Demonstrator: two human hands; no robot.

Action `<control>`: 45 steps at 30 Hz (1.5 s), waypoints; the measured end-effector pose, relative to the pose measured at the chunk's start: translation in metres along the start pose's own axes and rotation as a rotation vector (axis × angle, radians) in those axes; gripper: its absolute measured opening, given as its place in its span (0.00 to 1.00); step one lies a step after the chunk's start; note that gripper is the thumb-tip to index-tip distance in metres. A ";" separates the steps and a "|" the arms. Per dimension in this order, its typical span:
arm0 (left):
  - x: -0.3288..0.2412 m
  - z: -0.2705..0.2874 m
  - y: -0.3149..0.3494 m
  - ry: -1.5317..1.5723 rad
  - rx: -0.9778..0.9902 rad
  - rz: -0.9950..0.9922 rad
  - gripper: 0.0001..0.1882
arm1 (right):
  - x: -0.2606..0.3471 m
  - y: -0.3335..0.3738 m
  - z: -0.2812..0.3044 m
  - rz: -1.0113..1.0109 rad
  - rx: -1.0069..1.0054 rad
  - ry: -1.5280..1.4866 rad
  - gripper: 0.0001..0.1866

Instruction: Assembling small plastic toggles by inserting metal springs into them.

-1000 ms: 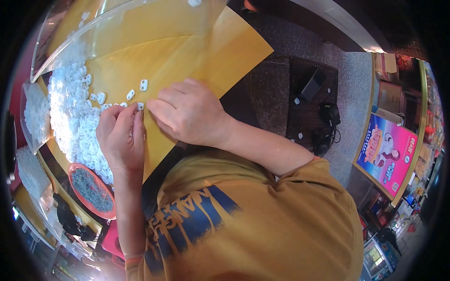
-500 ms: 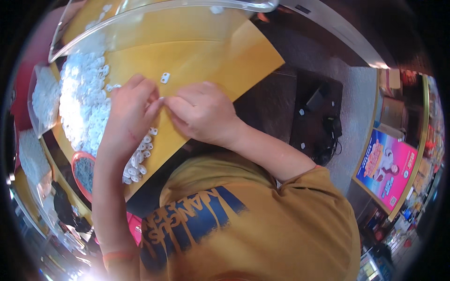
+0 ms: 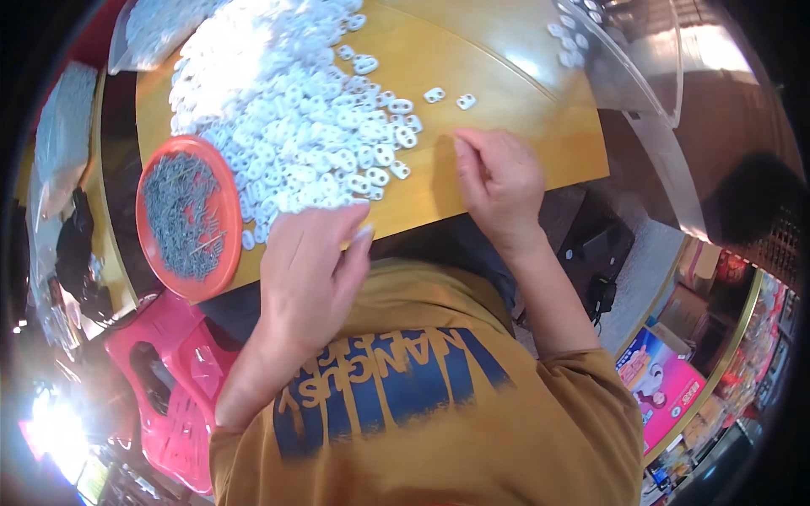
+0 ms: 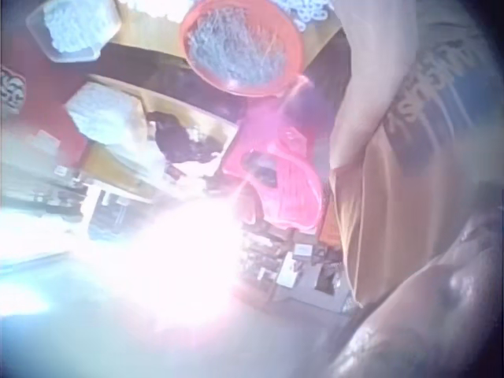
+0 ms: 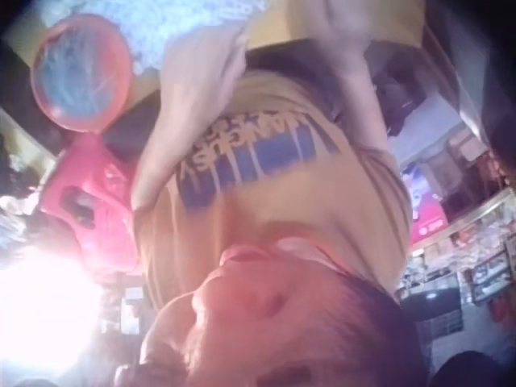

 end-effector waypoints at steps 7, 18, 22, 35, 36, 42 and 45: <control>0.038 0.021 0.108 0.422 -0.140 0.464 0.10 | 0.089 -0.042 -0.068 0.415 0.321 -0.166 0.08; 0.074 0.028 0.148 0.584 -0.282 0.541 0.11 | 0.148 -0.069 -0.177 0.600 0.869 0.036 0.04; 0.085 0.036 0.152 0.579 -0.302 0.519 0.11 | 0.149 -0.071 -0.187 0.548 0.999 0.142 0.06; 0.087 0.061 0.168 0.495 -0.370 0.628 0.09 | 0.155 -0.079 -0.196 0.747 1.112 0.117 0.03; 0.086 0.061 0.170 0.488 -0.383 0.636 0.09 | 0.151 -0.079 -0.198 0.710 1.138 0.113 0.03; 0.073 0.054 0.187 0.520 -0.489 0.776 0.07 | 0.150 -0.077 -0.192 0.721 1.107 0.082 0.04; 0.064 0.052 0.187 0.919 -0.587 0.974 0.07 | 0.153 -0.077 -0.178 0.637 1.063 -0.008 0.05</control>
Point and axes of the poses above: each hand's wrist, its own y-axis away from the middle knuckle, its own z-axis out of the back of the hand, x = y × z, the point moved 2 cm from there along -y, towards the middle knuckle, and after that the axes turned 13 degrees about -y, right-handed, at the moved point
